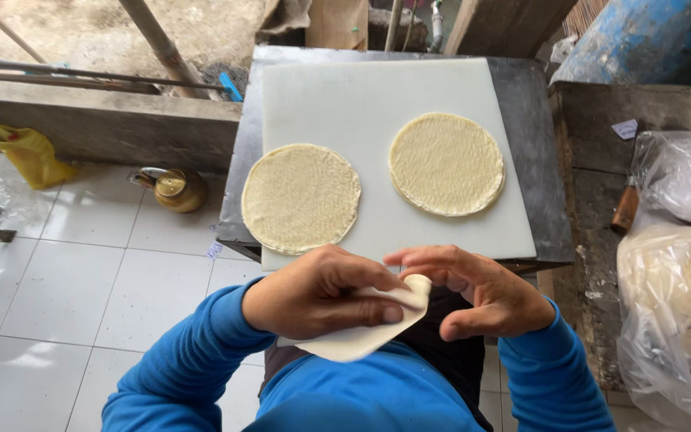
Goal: The person separates thin circular dough sheets on a white cutting board, repeatedly lifting and inspecting them to ensure they are not stuck together. The person then uses a knife to cut the stacked sheets in half and folds them.
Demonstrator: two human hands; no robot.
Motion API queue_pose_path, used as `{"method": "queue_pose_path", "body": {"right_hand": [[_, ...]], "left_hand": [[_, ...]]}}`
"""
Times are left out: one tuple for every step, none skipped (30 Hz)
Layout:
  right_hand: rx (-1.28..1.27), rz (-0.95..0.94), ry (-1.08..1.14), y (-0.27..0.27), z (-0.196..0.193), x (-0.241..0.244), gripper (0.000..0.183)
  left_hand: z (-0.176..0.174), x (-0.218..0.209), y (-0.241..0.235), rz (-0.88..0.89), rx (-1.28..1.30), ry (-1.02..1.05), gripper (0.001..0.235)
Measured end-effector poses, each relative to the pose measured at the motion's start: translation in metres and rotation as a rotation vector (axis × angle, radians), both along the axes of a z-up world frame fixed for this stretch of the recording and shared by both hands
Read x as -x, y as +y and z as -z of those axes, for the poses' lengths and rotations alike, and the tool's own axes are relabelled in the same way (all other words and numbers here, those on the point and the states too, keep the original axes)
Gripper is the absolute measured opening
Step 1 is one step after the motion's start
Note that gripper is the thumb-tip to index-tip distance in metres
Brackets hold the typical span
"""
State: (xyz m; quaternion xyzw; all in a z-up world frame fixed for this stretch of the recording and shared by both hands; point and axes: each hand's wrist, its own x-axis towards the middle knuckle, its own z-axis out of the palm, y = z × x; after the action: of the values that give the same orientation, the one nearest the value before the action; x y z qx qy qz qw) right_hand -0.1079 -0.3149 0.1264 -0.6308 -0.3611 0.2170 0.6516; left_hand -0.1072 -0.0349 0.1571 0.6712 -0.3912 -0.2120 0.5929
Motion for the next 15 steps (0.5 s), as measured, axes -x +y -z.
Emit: {"method": "queue_pose_path", "body": {"right_hand": [[-0.097,-0.015,0.032,0.001,-0.001,0.001,0.074],[-0.096,-0.040,0.002,0.000,-0.001,0.003,0.076],[-0.096,-0.069,-0.037,-0.002,0.002,0.001,0.079],[-0.097,-0.097,-0.076,-0.005,0.006,0.001,0.081],[-0.101,-0.086,-0.006,-0.008,0.013,0.001,0.074],[-0.105,-0.075,0.065,-0.011,0.021,0.003,0.066],[-0.109,-0.064,0.131,-0.017,0.026,0.004,0.059],[-0.074,-0.055,0.051,-0.024,0.029,0.003,0.045],[-0.037,-0.042,-0.033,-0.031,0.030,0.002,0.032],[0.000,-0.028,-0.116,-0.036,0.030,0.001,0.019],[-0.004,-0.018,-0.102,-0.038,0.031,0.002,0.016],[-0.008,-0.008,-0.089,-0.038,0.032,0.001,0.014],[-0.014,0.012,-0.077,-0.038,0.033,0.004,0.012],[-0.015,0.040,-0.048,-0.038,0.034,0.008,0.011],[-0.015,0.073,-0.020,-0.038,0.035,0.013,0.011]], "left_hand": [[0.001,-0.001,-0.008,0.062,0.023,0.003,0.027],[0.001,-0.002,-0.015,0.124,0.047,0.006,0.029],[0.000,-0.003,-0.021,0.159,0.042,0.018,0.028],[-0.001,-0.002,-0.026,0.194,0.038,0.030,0.028],[-0.001,-0.001,-0.029,0.225,0.034,0.045,0.028],[-0.002,0.000,-0.030,0.220,0.032,0.044,0.028],[-0.003,0.000,-0.031,0.215,0.030,0.038,0.028],[-0.004,0.000,-0.032,0.211,0.027,0.033,0.029],[-0.006,-0.001,-0.032,0.166,0.018,0.011,0.027],[-0.008,-0.001,-0.030,0.121,0.009,-0.010,0.026],[-0.009,-0.002,-0.029,0.083,0.000,-0.030,0.024],[-0.010,-0.002,-0.030,0.056,-0.034,-0.023,0.024],[-0.012,-0.003,-0.030,0.039,-0.069,-0.018,0.024],[-0.013,-0.003,-0.032,0.021,-0.104,-0.013,0.025],[-0.013,-0.003,-0.033,-0.006,-0.127,-0.027,0.027]]}}
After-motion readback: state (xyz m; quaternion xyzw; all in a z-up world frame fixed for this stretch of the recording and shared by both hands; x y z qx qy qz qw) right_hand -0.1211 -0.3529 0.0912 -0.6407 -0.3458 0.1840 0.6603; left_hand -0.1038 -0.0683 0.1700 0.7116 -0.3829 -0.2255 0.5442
